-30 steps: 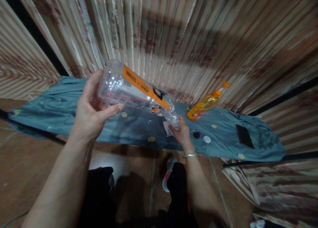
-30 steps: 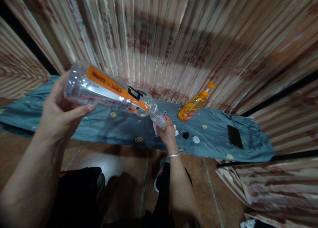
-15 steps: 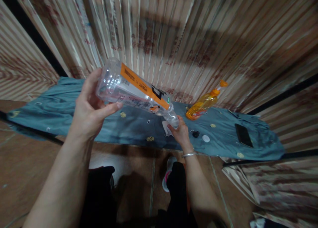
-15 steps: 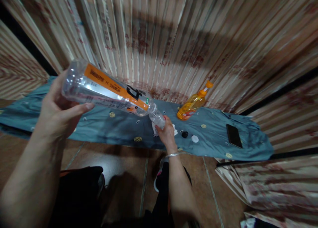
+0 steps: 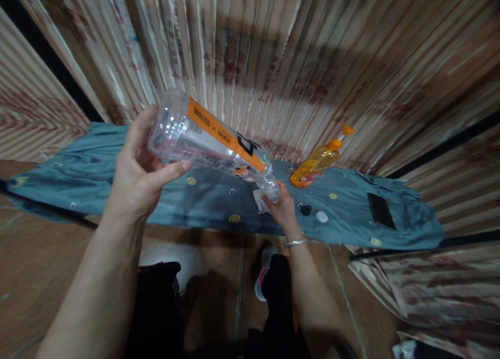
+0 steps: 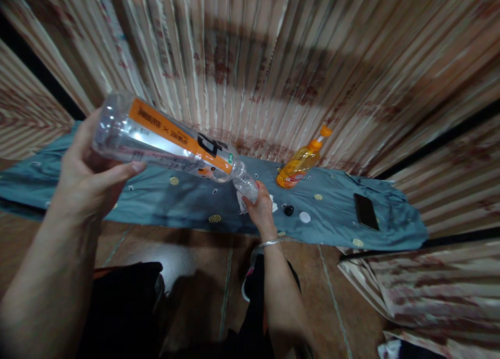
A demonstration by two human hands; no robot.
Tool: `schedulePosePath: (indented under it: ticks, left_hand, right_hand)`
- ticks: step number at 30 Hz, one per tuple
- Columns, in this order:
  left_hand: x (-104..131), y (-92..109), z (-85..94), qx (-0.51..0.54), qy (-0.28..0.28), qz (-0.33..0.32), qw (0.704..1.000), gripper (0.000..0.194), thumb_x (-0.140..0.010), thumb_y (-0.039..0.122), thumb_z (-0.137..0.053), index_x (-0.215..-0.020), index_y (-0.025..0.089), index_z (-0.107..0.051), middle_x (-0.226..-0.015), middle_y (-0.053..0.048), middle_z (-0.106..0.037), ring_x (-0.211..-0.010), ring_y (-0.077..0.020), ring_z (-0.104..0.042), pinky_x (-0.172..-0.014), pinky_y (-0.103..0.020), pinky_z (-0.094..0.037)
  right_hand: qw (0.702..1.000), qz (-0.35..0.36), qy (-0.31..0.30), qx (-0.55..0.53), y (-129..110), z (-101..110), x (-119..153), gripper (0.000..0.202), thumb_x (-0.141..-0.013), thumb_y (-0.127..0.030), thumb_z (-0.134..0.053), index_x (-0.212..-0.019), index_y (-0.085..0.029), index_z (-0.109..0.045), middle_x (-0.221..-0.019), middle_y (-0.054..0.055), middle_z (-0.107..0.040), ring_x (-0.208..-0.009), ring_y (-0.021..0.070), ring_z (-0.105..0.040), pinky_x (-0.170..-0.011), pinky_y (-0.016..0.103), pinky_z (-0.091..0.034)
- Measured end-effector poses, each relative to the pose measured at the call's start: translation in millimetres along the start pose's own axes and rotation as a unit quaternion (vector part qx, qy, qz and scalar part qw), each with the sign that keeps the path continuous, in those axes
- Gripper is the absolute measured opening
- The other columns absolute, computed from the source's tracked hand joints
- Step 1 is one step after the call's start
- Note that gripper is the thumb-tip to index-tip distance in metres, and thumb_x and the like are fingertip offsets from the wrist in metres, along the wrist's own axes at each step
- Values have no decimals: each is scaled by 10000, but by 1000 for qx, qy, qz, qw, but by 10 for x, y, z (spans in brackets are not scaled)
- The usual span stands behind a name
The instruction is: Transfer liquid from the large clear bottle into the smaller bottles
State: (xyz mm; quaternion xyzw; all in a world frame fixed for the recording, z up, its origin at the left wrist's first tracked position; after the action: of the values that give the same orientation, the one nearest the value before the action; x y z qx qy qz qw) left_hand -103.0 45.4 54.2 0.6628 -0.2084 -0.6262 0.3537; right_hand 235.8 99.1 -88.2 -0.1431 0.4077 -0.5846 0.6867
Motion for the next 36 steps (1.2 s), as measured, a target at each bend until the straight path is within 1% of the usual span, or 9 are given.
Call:
schedulePosePath:
  ticks: [4,9,12,16,21,24,28,32,36]
  left_hand:
    - [1,16,-7,-6,6,-10,1000,1024,-498,380,-990,-1415,390,-536,-1537,-46,-521,-1450,-387,-448,-1151,-599,-443]
    - [1,13,-11,-22,-11,-3,1000,1050,-516,439,-975,-1448,383,-495,-1561,-69,-488,-1449,-404,-443,-1114,-581,-493]
    - [-1,20,-21,-21,-4,-14,1000,1031,-531,432,-971,-1446,373,-499,-1548,-71,-500,-1426,-389,-475,-1094,-559,-519]
    - [-8,31,-46,-13,-3,-36,999,1006,-529,418,-974,-1426,388,-520,-1510,-45,-537,-1395,-369,-513,-1076,-542,-538]
    - [-10,32,-60,-8,1,-27,1000,996,-536,419,-971,-1425,378,-523,-1504,-49,-547,-1390,-353,-522,-1076,-505,-544]
    - [-11,46,-71,-2,-5,-32,999,988,-540,388,-974,-1420,397,-523,-1510,-32,-541,-1393,-343,-521,-1079,-497,-544]
    - [-16,43,-66,1,4,-22,1000,998,-521,375,-981,-1412,395,-531,-1511,-41,-539,-1388,-356,-518,-1054,-493,-565]
    - [-19,42,-82,-1,-6,-25,1000,976,-530,370,-980,-1397,405,-532,-1475,-32,-551,-1348,-331,-552,-1026,-460,-583]
    - [-18,35,-100,4,1,-23,1000,964,-535,363,-979,-1390,405,-535,-1485,-30,-540,-1375,-330,-523,-1078,-478,-543]
  right_hand:
    - [1000,-1,-5,6,-14,9,-2,588,-773,-275,-731,-1320,-177,-540,-1262,145,-695,-1129,296,-674,-987,461,-530]
    - [1000,-5,-11,7,-41,21,-2,592,-783,-270,-724,-1330,-143,-538,-1259,163,-695,-1117,305,-680,-985,462,-532]
    - [1000,-6,-4,6,-28,16,-3,584,-774,-263,-724,-1318,-147,-547,-1240,159,-703,-1116,304,-679,-980,461,-535]
    - [1000,7,-1,6,-9,4,2,589,-774,-274,-726,-1323,-166,-541,-1253,153,-698,-1113,302,-678,-983,466,-532]
    - [1000,7,-3,3,-4,6,10,583,-785,-284,-716,-1327,-165,-538,-1240,150,-700,-1107,300,-680,-974,462,-538]
    - [1000,6,0,1,-9,14,10,577,-786,-284,-716,-1324,-171,-542,-1239,144,-700,-1102,295,-682,-976,460,-538]
    - [1000,6,-3,-2,-19,17,6,578,-779,-278,-719,-1321,-181,-543,-1239,135,-703,-1091,290,-686,-973,453,-539]
    - [1000,-1,-4,-3,-23,20,6,588,-775,-282,-722,-1324,-169,-543,-1233,141,-707,-1096,295,-685,-968,457,-542]
    - [1000,7,4,-6,-25,23,9,567,-787,-286,-711,-1318,-172,-549,-1250,140,-701,-1107,290,-683,-970,453,-542]
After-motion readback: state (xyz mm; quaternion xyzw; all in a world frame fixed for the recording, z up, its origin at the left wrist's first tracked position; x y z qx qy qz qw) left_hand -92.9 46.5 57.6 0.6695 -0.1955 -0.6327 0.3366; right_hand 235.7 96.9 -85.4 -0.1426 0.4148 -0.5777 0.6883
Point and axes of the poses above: each hand's wrist, its own x-axis away from the middle knuckle, its own z-axis out of the back of the hand, y = z × x, the point moved 4 cm from there along -x, towards the middle knuckle
